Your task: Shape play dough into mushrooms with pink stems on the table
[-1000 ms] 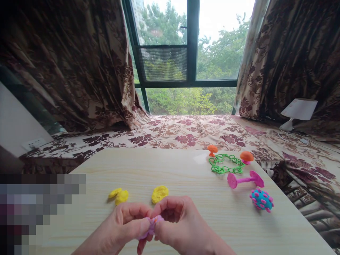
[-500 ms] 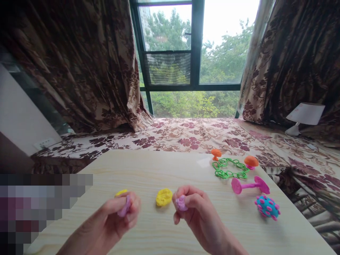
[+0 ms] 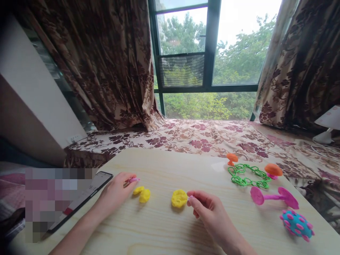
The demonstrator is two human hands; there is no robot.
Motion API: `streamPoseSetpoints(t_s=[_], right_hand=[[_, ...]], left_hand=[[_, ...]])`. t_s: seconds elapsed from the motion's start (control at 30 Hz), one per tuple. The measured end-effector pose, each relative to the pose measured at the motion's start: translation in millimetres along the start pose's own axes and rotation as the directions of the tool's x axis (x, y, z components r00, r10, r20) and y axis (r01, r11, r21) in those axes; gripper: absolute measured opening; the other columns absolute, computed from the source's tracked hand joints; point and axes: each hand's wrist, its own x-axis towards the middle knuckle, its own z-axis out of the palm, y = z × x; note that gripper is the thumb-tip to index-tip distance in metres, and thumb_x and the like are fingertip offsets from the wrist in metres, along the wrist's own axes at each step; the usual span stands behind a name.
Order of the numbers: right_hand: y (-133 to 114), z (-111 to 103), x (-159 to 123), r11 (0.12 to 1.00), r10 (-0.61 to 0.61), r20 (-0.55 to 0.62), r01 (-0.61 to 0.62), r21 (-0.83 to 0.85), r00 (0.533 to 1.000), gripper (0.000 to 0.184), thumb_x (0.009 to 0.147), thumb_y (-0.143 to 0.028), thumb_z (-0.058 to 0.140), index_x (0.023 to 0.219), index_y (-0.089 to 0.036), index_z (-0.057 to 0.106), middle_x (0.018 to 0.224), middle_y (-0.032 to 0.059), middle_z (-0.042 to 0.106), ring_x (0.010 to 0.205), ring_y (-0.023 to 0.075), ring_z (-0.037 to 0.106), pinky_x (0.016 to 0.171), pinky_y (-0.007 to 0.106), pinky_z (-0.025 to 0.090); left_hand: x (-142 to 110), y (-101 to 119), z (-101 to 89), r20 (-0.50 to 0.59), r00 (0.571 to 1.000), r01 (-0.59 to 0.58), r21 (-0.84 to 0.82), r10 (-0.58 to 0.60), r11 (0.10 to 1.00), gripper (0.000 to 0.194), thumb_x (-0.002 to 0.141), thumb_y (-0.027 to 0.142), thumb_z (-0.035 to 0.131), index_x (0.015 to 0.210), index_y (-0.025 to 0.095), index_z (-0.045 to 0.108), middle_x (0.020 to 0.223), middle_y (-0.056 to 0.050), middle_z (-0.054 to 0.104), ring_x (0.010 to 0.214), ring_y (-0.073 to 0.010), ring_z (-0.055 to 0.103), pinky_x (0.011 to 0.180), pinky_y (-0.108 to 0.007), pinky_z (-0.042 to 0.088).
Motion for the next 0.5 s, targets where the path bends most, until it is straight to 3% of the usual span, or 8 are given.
streamPoseSetpoints(t_s=[0.1,0.2,0.23,0.27,0.33,0.43,0.5], right_hand=[[7,-1,3,0.992,-0.033,-0.015,0.03,-0.126,0.999,0.028,0.082,-0.036,0.054,0.094,-0.014,0.066,0.068,0.0027,0.06,0.055,0.0111,0.044,0.05,0.024,0.033],[10,-2,7,0.975,-0.104,-0.082,0.086,-0.203,0.991,0.027,0.083,-0.035,0.053,0.091,-0.013,0.066,0.061,0.0009,0.055,0.056,0.0122,0.046,0.05,0.024,0.035],[10,-2,9,0.972,-0.132,-0.123,0.104,-0.21,0.984,0.027,0.082,-0.036,0.053,0.091,-0.013,0.065,0.06,0.0009,0.055,0.057,0.0129,0.047,0.051,0.024,0.036],[10,-3,11,0.972,-0.153,-0.167,0.117,-0.205,0.974,0.027,0.082,-0.036,0.054,0.092,-0.013,0.065,0.061,0.0013,0.056,0.059,0.0136,0.049,0.052,0.025,0.038],[8,-6,14,0.979,-0.172,-0.237,0.139,-0.15,0.956,0.029,0.08,-0.038,0.057,0.096,-0.014,0.062,0.069,0.0032,0.061,0.064,0.0148,0.054,0.054,0.025,0.042],[5,-11,17,0.981,-0.193,-0.238,0.193,-0.023,0.952,0.03,0.075,-0.037,0.065,0.096,-0.017,0.061,0.088,0.0064,0.065,0.08,0.0172,0.059,0.068,0.027,0.048],[1,-12,16,0.964,-0.257,-0.216,0.267,0.016,0.942,0.026,0.073,-0.035,0.067,0.093,-0.018,0.063,0.097,0.0075,0.063,0.088,0.0184,0.059,0.077,0.028,0.049]], left_hand=[[-4,23,-6.3,-0.078,0.996,-0.037,-0.03,0.035,0.999,0.021,0.071,0.029,0.058,0.088,0.019,0.064,0.101,-0.008,0.059,0.101,-0.025,0.05,0.093,-0.035,0.032],[-13,66,1.2,-0.111,0.994,-0.043,-0.161,0.025,0.986,0.023,0.081,0.032,0.046,0.096,0.021,0.061,0.106,-0.005,0.058,0.1,-0.0191,0.051,0.085,-0.028,0.039],[-17,82,8.7,-0.026,0.998,0.044,-0.377,-0.058,0.925,0.024,0.08,0.032,0.049,0.098,0.022,0.061,0.101,-0.004,0.06,0.094,-0.0178,0.053,0.082,-0.027,0.04],[-20,98,18.5,0.083,0.989,0.15,-0.571,-0.125,0.807,0.026,0.079,0.034,0.052,0.1,0.022,0.061,0.096,-0.003,0.062,0.09,-0.0168,0.054,0.081,-0.026,0.04],[-24,125,42.9,0.317,0.93,0.367,-0.798,-0.185,0.478,0.026,0.075,0.031,0.058,0.098,0.019,0.063,0.09,-0.004,0.063,0.085,-0.0152,0.054,0.079,-0.026,0.041],[-27,147,78.6,0.458,0.87,0.493,-0.792,-0.184,0.36,0.025,0.072,0.024,0.06,0.095,0.014,0.063,0.089,-0.007,0.061,0.078,-0.0148,0.055,0.073,-0.028,0.043],[-27,152,94.6,0.528,0.834,0.55,-0.769,-0.16,0.326,0.023,0.071,0.022,0.059,0.092,0.011,0.063,0.086,-0.009,0.061,0.077,-0.0155,0.056,0.072,-0.03,0.044]])
